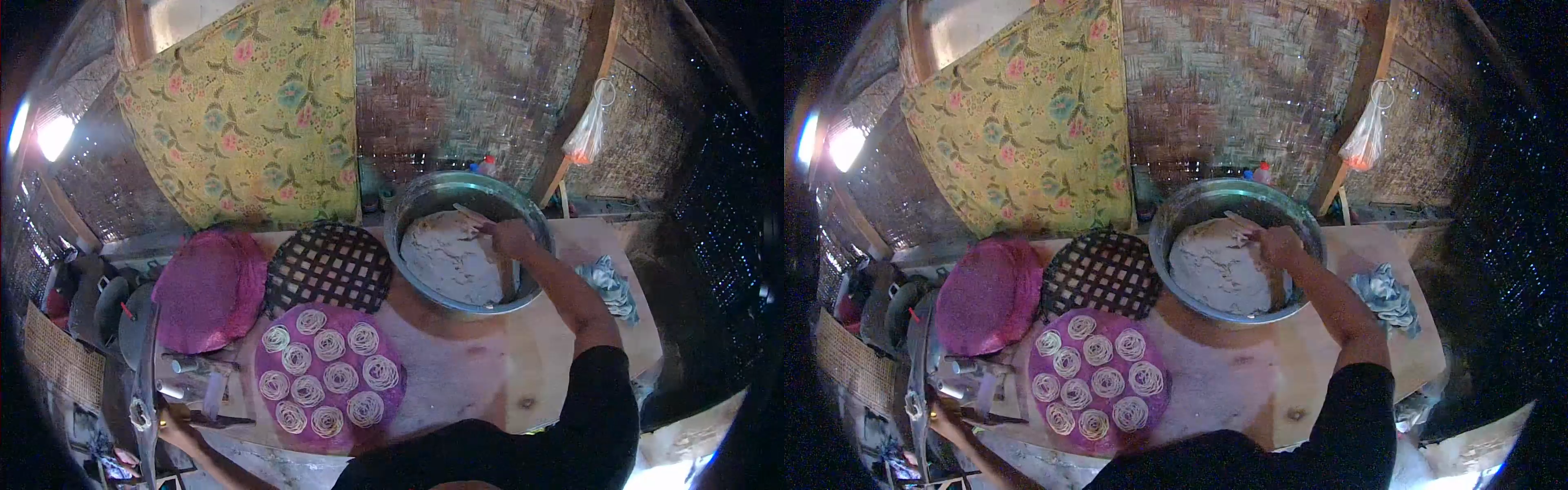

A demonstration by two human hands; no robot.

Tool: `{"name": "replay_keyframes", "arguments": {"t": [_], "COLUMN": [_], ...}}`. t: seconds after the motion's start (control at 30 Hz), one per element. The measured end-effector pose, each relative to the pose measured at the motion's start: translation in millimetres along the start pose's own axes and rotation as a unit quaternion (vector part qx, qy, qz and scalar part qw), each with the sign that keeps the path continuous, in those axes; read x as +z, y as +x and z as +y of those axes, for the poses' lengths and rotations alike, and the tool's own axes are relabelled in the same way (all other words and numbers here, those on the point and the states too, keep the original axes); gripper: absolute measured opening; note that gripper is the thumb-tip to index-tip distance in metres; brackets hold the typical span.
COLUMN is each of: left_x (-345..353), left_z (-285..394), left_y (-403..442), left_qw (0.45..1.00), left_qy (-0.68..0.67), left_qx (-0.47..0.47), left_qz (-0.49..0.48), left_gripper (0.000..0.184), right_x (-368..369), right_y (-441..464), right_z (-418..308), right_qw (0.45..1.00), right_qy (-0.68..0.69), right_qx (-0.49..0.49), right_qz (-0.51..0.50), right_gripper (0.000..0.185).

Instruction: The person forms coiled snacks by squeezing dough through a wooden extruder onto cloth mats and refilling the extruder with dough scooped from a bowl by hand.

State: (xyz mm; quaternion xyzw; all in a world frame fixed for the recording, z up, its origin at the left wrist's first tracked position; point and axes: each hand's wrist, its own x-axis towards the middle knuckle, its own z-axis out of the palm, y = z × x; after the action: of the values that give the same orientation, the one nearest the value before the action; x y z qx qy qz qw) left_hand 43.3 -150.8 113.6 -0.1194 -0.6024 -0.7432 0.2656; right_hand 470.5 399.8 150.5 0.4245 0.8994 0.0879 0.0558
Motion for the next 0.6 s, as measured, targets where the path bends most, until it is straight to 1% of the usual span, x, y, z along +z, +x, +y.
{"name": "replay_keyframes", "arguments": {"t": [0.03,0.07,0.1,0.13,0.17,0.23,0.27,0.3,0.33,0.37,0.4,0.47,0.5,0.53,0.57,0.6], "left_x": [-4.1,-11.1,-31.6,-29.7,-16.0,-1.6,12.7,21.5,35.6,49.6,59.8,79.7,89.3,119.5,149.5,166.7], "left_z": [-6.7,-15.5,-45.2,-44.0,-33.7,-51.5,-35.6,-14.9,3.4,21.9,23.8,16.6,12.9,49.8,86.8,111.9], "left_y": [4.1,10.9,19.1,19.2,12.6,21.9,16.4,14.0,9.8,5.6,3.8,2.6,2.0,-14.5,-31.0,-42.2], "left_qw": [1.000,0.999,0.993,0.994,0.996,0.993,0.993,0.976,0.965,0.950,0.952,0.918,0.894,0.869,0.830,0.831], "left_qy": [0.012,0.024,-0.029,0.010,0.037,0.063,0.046,0.138,0.191,0.243,0.260,0.334,0.366,0.328,0.285,0.277], "left_qx": [-0.002,-0.001,-0.003,-0.017,-0.039,0.038,-0.026,-0.112,-0.117,-0.122,-0.048,0.091,0.162,0.272,0.376,0.341], "left_qz": [-0.019,-0.039,-0.113,-0.105,-0.067,-0.095,-0.104,-0.128,-0.139,-0.151,-0.152,-0.193,-0.203,-0.251,-0.299,-0.341], "left_gripper": [0.024,0.025,0.028,0.031,0.032,0.035,0.033,0.033,0.032,0.031,0.030,0.044,0.052,0.048,0.044,0.042], "right_x": [-7.5,1.5,22.7,39.7,47.8,62.2,59.2,56.8,46.0,29.5,9.0,-22.2,-39.3,-56.8,-79.2,-103.1], "right_y": [1.2,7.7,19.2,27.1,27.8,21.0,14.3,6.3,-1.5,-12.2,-27.5,-47.5,-51.1,-61.2,-73.0,-85.7], "right_z": [-4.4,-1.3,4.2,8.4,9.7,10.5,7.4,5.0,2.3,0.5,-2.5,-3.3,4.0,10.8,11.2,6.6], "right_qw": [1.000,1.000,0.999,0.999,0.999,0.989,0.989,0.984,0.976,0.976,0.971,0.975,0.984,0.972,0.953,0.952], "right_qy": [0.011,0.012,0.025,0.038,0.040,0.132,0.131,0.174,0.217,0.217,0.236,0.217,0.176,0.225,0.273,0.271], "right_qx": [-0.023,-0.022,-0.025,-0.026,-0.024,-0.027,-0.028,0.002,0.030,0.027,0.010,0.007,0.019,-0.046,-0.112,-0.125], "right_qz": [-0.010,-0.007,0.000,0.008,0.013,0.058,0.061,0.033,0.006,0.010,0.033,0.041,0.031,0.049,0.067,0.068], "right_gripper": [0.038,0.038,0.037,0.036,0.036,0.034,0.034,0.032,0.031,0.031,0.030,0.027,0.025,0.025,0.025,0.025]}}
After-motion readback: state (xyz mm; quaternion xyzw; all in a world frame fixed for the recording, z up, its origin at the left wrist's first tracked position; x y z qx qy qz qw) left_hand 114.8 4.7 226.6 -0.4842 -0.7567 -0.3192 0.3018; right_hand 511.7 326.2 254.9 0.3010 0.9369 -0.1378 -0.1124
